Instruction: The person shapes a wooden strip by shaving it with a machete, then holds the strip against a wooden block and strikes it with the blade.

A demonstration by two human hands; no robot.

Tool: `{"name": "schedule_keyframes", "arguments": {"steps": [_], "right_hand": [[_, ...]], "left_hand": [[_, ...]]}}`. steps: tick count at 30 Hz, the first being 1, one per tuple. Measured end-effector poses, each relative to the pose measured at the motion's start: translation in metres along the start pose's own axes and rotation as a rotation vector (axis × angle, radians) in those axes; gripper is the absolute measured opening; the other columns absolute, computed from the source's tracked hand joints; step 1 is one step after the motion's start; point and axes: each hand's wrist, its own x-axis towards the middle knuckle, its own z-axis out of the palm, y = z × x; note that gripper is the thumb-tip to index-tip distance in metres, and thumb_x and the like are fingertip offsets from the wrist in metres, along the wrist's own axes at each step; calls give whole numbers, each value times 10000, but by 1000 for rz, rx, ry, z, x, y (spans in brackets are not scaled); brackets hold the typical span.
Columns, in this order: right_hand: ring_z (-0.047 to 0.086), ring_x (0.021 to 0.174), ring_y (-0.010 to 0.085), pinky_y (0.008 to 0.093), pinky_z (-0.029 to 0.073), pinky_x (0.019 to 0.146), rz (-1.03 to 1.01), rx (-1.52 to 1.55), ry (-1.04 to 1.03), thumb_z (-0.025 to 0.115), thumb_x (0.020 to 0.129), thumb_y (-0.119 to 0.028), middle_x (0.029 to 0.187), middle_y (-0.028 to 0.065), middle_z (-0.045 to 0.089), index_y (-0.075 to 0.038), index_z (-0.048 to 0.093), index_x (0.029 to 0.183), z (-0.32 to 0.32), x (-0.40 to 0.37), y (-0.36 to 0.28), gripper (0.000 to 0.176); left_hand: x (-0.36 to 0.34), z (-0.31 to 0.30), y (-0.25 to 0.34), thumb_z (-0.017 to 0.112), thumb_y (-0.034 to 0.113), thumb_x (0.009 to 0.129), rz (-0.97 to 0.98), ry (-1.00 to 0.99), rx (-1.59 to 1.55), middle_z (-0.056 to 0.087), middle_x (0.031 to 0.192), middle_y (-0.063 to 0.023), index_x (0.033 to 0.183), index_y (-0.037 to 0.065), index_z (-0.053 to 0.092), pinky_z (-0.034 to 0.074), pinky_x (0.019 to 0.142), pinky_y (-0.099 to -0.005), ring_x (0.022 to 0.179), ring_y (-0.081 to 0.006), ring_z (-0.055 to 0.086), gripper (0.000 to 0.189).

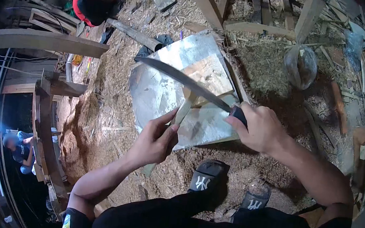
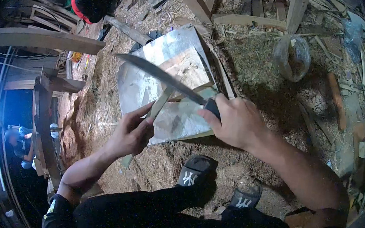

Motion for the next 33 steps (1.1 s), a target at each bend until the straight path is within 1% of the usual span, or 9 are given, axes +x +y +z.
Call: {"name": "schedule_keyframes", "arguments": {"steps": [3, 7, 14, 15, 19, 21, 24, 31, 33], "right_hand": [[645, 485, 274, 436, 552, 510, -334, 85, 5, 473, 992, -500, 545, 126, 590, 29, 588, 842, 0, -8, 2, 561], [614, 440, 256, 415, 538, 464, 100, 48, -117, 415, 999, -546, 522, 88, 570, 11, 583, 825, 6, 1, 3, 607], [626, 461, 242, 427, 564, 499, -277, 40, 3, 403, 999, -547, 547, 107, 576, 35, 590, 887, 7, -5, 2, 622], [645, 492, 252, 436, 573, 527, 34, -13, -162, 414, 1000, -532, 556, 119, 582, 47, 594, 913, 2, 1, -6, 612], [654, 509, 274, 434, 565, 529, -23, 6, -71, 424, 1001, -522, 569, 132, 594, 55, 595, 931, 3, 0, -1, 606], [659, 515, 310, 458, 557, 526, -242, 140, -38, 435, 997, -523, 588, 161, 611, 60, 596, 928, 1, -6, -6, 609], [646, 485, 285, 441, 554, 499, 21, 39, -171, 438, 994, -531, 575, 133, 606, 47, 593, 899, 11, 1, 2, 605], [658, 494, 308, 433, 560, 512, -318, -32, 17, 450, 995, -512, 526, 121, 579, 50, 598, 855, 11, -7, 6, 599], [644, 465, 293, 421, 553, 480, -164, -27, 22, 446, 994, -521, 511, 111, 569, 40, 589, 831, 13, 2, 8, 601]], "left_hand": [[2, -3, -3, 449, 168, 1042, -67, 5, -3, 448, 593, 21, 1475, -22, 326, 330, 429, -247, 472, -61, 404, 489], [-1, 1, -8, 467, 174, 1037, 54, 34, 56, 461, 618, 17, 1471, -25, 331, 341, 434, -245, 486, -61, 422, 496], [2, -1, -11, 474, 114, 1020, 108, 43, 151, 454, 657, 23, 1460, -50, 336, 361, 516, -241, 587, -52, 416, 490], [2, -1, -8, 476, 108, 1017, 140, 35, 163, 451, 659, 24, 1453, -54, 347, 361, 516, -245, 590, -52, 415, 483], [2, 0, -8, 491, 119, 1011, 161, 64, 223, 476, 671, 13, 1437, -69, 364, 365, 518, -249, 596, -57, 425, 482], [6, -4, -17, 491, 120, 1011, 121, 55, 256, 480, 674, 11, 1434, -69, 370, 365, 518, -251, 597, -60, 429, 478], [6, -1, -17, 494, 123, 1011, 129, 79, 242, 488, 677, 5, 1422, -75, 386, 367, 518, -252, 598, -63, 436, 468], [9, -5, -25, 498, 126, 1011, 115, 50, 183, 505, 678, -21, 1406, -107, 384, 374, 514, -246, 595, -62, 447, 472], [5, -1, -19, 496, 122, 1011, 140, 81, 194, 498, 670, -14, 1411, -102, 381, 370, 511, -247, 591, -61, 442, 472]]}}
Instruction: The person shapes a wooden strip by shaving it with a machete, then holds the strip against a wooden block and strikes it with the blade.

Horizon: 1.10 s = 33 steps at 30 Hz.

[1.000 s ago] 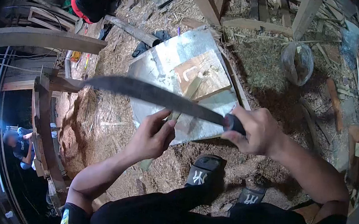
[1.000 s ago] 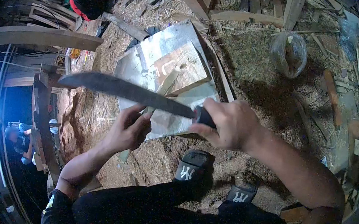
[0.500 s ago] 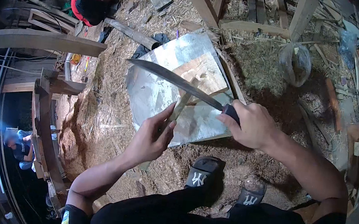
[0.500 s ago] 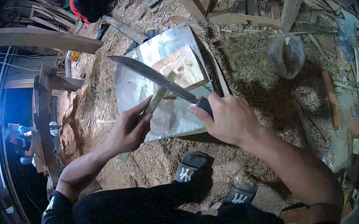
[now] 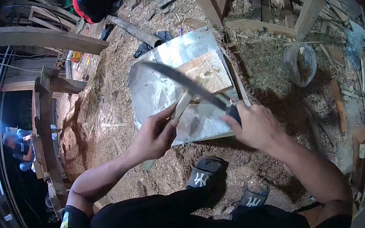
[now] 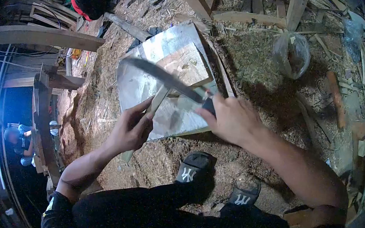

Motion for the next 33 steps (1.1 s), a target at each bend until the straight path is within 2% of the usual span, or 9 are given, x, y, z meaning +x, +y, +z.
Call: {"name": "schedule_keyframes", "arguments": {"steps": [3, 6, 9, 15, 17, 19, 22, 25, 33], "right_hand": [[612, 409, 265, 402, 534, 418, 151, 28, 62, 446, 991, -536, 492, 92, 550, 19, 571, 791, -6, 2, -3, 604], [622, 424, 289, 420, 541, 441, -100, 154, 62, 464, 987, -527, 507, 113, 570, 29, 577, 802, -6, -2, -7, 597], [639, 452, 264, 386, 536, 413, 228, -88, -66, 425, 982, -577, 559, 139, 603, 0, 569, 798, 2, 3, -2, 623], [666, 542, 288, 445, 580, 550, 23, 20, -88, 417, 998, -535, 550, 72, 566, 72, 566, 1000, -9, -5, -13, 626], [669, 531, 291, 455, 580, 539, 262, -183, -176, 429, 997, -527, 553, 84, 587, 44, 566, 945, -3, -1, -9, 589], [683, 557, 319, 468, 572, 544, 224, -132, -23, 451, 994, -510, 583, 141, 621, 31, 570, 921, -6, 0, -7, 559], [690, 593, 364, 457, 569, 558, 171, -13, -143, 480, 987, -488, 614, 196, 639, 45, 577, 911, -16, -5, -17, 548], [681, 564, 353, 457, 569, 545, 208, -276, -90, 478, 987, -493, 595, 191, 628, 33, 569, 882, -6, -6, -10, 544], [675, 607, 404, 493, 555, 590, 355, -223, -109, 558, 964, -416, 631, 231, 631, 52, 572, 881, -14, -8, -18, 476]], "left_hand": [[-1, 0, 7, 493, 122, 1013, -10, -4, 2, 483, 653, -2, 1417, -91, 383, 365, 510, -250, 584, -59, 429, 470], [2, -4, -2, 492, 131, 1016, -43, -55, 31, 493, 689, -4, 1431, -88, 361, 374, 516, -252, 597, -61, 427, 487], [-2, -1, 11, 494, 128, 1016, -42, -19, -85, 496, 698, 1, 1431, -87, 360, 375, 517, -249, 603, -58, 434, 487], [1, 2, -6, 500, 147, 1023, 89, 33, 3, 475, 648, 27, 1446, -29, 383, 347, 459, -231, 514, -43, 418, 473], [-2, 2, 9, 497, 146, 1024, -39, 5, -122, 477, 658, 27, 1438, -42, 385, 351, 473, -232, 530, -45, 419, 469], [3, 3, 3, 493, 149, 1025, 31, 23, -69, 483, 663, 25, 1438, -35, 389, 355, 470, -232, 529, -44, 421, 464], [3, 3, -3, 489, 154, 1027, 85, 45, 28, 482, 659, 24, 1445, -14, 392, 345, 457, -225, 521, -40, 416, 461], [-1, 1, 1, 497, 159, 1025, 26, 39, -60, 486, 655, 19, 1448, -18, 383, 343, 449, -225, 511, -42, 417, 472], [-10, -1, 6, 488, 137, 1022, -57, 7, -71, 489, 620, 3, 1432, -46, 392, 348, 450, -258, 491, -61, 418, 460]]}}
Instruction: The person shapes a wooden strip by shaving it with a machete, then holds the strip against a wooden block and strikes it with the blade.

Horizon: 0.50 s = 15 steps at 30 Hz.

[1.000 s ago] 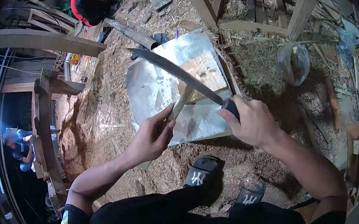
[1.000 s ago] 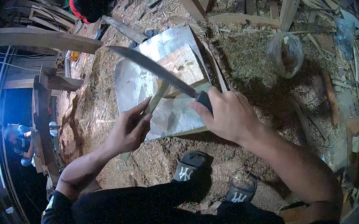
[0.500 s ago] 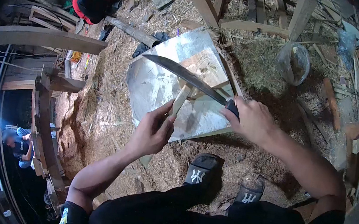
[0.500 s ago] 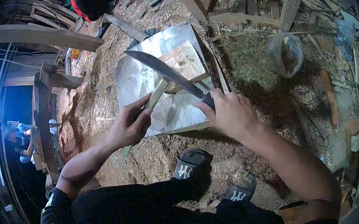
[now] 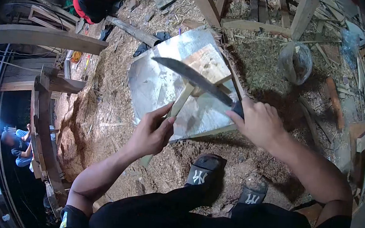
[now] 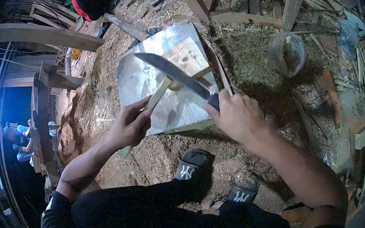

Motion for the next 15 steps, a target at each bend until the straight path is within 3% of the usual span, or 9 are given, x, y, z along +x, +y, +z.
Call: {"name": "schedule_keyframes", "arguments": {"steps": [6, 8, 10, 11, 12, 13, 15], "right_hand": [[656, 597, 394, 474, 510, 568, 156, 307, 69, 529, 975, -462, 608, 195, 617, 34, 573, 824, -20, -2, 9, 520], [623, 531, 262, 433, 518, 539, 207, 289, 225, 444, 982, -572, 670, 117, 615, 32, 605, 917, -26, -7, 27, 628], [656, 614, 299, 455, 502, 570, 293, 262, 246, 432, 983, -577, 733, 158, 655, 27, 611, 953, -11, -9, 67, 631], [665, 671, 333, 472, 504, 604, 291, 149, 384, 445, 978, -577, 773, 187, 665, 34, 612, 964, 1, -12, 92, 633], [674, 729, 367, 489, 506, 638, 283, 38, 522, 457, 972, -576, 813, 216, 674, 41, 613, 975, 6, -16, 111, 636], [674, 729, 367, 489, 506, 638, 284, 24, 524, 457, 972, -576, 813, 216, 674, 41, 613, 975, 5, -24, 120, 636], [662, 854, 420, 500, 511, 726, 499, -66, 329, 450, 1009, -433, 920, 247, 672, 37, 609, 1068, 4, -44, 137, 499]], "left_hand": [[-2, -10, -11, 458, 204, 1033, -90, -97, -230, 456, 610, -5, 1412, 37, 407, 334, 340, -254, 393, -92, 408, 417], [5, -12, -24, 457, 241, 1030, -89, -119, -329, 494, 640, -32, 1329, 41, 459, 359, 339, -262, 391, -114, 435, 359], [14, -11, -26, 454, 244, 1031, -76, -87, -373, 507, 648, -37, 1332, 40, 458, 407, 396, -261, 436, -122, 468, 363], [21, -14, -33, 455, 261, 1035, -12, -114, -349, 529, 669, -35, 1291, 36, 501, 463, 500, -257, 528, -120, 525, 343], [24, -13, -29, 455, 261, 1035, -5, -121, -359, 529, 669, -35, 1291, 36, 501, 463, 500, -257, 528, -120, 525, 343], [27, -13, -24, 459, 268, 1037, 27, -93, -343, 547, 707, -36, 1259, 29, 528, 477, 544, -257, 576, -119, 544, 334], [35, -12, -17, 494, 270, 1028, 94, -59, -346, 588, 841, -36, 1207, 16, 590, 505, 660, -276, 720, -125, 588, 325]]}}
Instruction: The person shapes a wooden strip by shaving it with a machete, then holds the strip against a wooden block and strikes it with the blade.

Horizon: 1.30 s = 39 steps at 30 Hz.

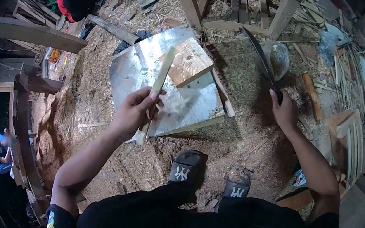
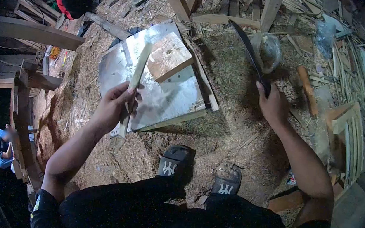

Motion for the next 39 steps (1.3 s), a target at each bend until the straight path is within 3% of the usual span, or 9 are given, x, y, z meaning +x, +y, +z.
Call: {"name": "schedule_keyframes", "arguments": {"steps": [6, 9, 15, 20, 22, 25, 29, 33, 39], "right_hand": [[623, 1004, 417, 491, 483, 865, -9, -77, 35, 384, 972, -68, 1067, 258, 648, -11, 561, 1248, 30, -25, 104, 333], [618, 1097, 347, 412, 483, 915, -10, -130, 159, 634, 897, -156, 1145, 178, 663, -61, 638, 1189, 44, -21, 127, 307], [628, 950, 374, 430, 483, 891, -182, -230, 288, 689, 862, -131, 998, 174, 672, -15, 665, 1117, 33, -21, 105, 281], [672, 801, 189, 325, 535, 772, -10, 288, -288, 543, 1006, -284, 948, 110, 701, -3, 667, 1140, -15, -36, -9, 336], [655, 708, 156, 314, 540, 652, -9, 1099, -449, 518, 1005, -412, 828, 123, 680, 8, 647, 1112, -12, -48, -42, 452], [651, 697, 119, 272, 544, 627, -31, 1328, -552, 477, 1024, -415, 817, 81, 672, 1, 619, 1157, -31, -58, -75, 459], [661, 690, 142, 300, 570, 633, -91, 1228, -469, 480, 1014, -447, 820, 88, 665, 15, 563, 1201, -15, -52, -54, 505], [657, 668, 147, 303, 567, 623, 200, 1591, -611, 564, 997, -336, 769, 76, 656, 13, 630, 1020, -29, -60, -42, 356], [667, 737, 188, 332, 571, 678, 32, 1604, -212, 609, 965, -139, 821, 92, 655, 66, 626, 1101, -18, -53, -3, 246]], "left_hand": [[25, 22, 23, 569, 216, 994, -4, 12, -201, 625, 964, -56, 1274, -5, 573, 517, 843, -338, 896, -163, 615, 357], [37, 32, 30, 589, 183, 980, 11, 3, -240, 661, 1057, -81, 1224, -32, 595, 528, 862, -331, 937, -167, 638, 325], [60, 48, 30, 630, 146, 954, 53, -50, -363, 676, 1016, -91, 1188, -45, 589, 567, 816, -290, 882, -171, 676, 305], [60, 63, 34, 628, 151, 957, 27, -44, -448, 671, 1016, -96, 1182, -48, 583, 571, 867, -311, 879, -184, 677, 304], [61, 69, 32, 628, 148, 956, 7, -54, -475, 666, 1025, -95, 1182, -46, 581, 567, 886, -316, 892, -183, 673, 301], [64, 84, 27, 631, 150, 954, -15, -55, -460, 654, 1046, -92, 1173, -36, 586, 555, 923, -327, 925, -180, 661, 291], [71, 100, 26, 632, 160, 953, 38, -105, -461, 648, 1055, -88, 1165, -39, 587, 548, 940, -338, 947, -182, 653, 293], [74, 124, 31, 643, 155, 948, 88, -99, -470, 642, 992, -71, 1041, -42, 626, 581, 880, -310, 872, -165, 664, 218], [78, 156, 48, 466, 407, 1023, 109, -169, -382, 617, 1110, -167, 1302, -10, 485, 548, 886, -309, 966, -255, 662, 502]]}}
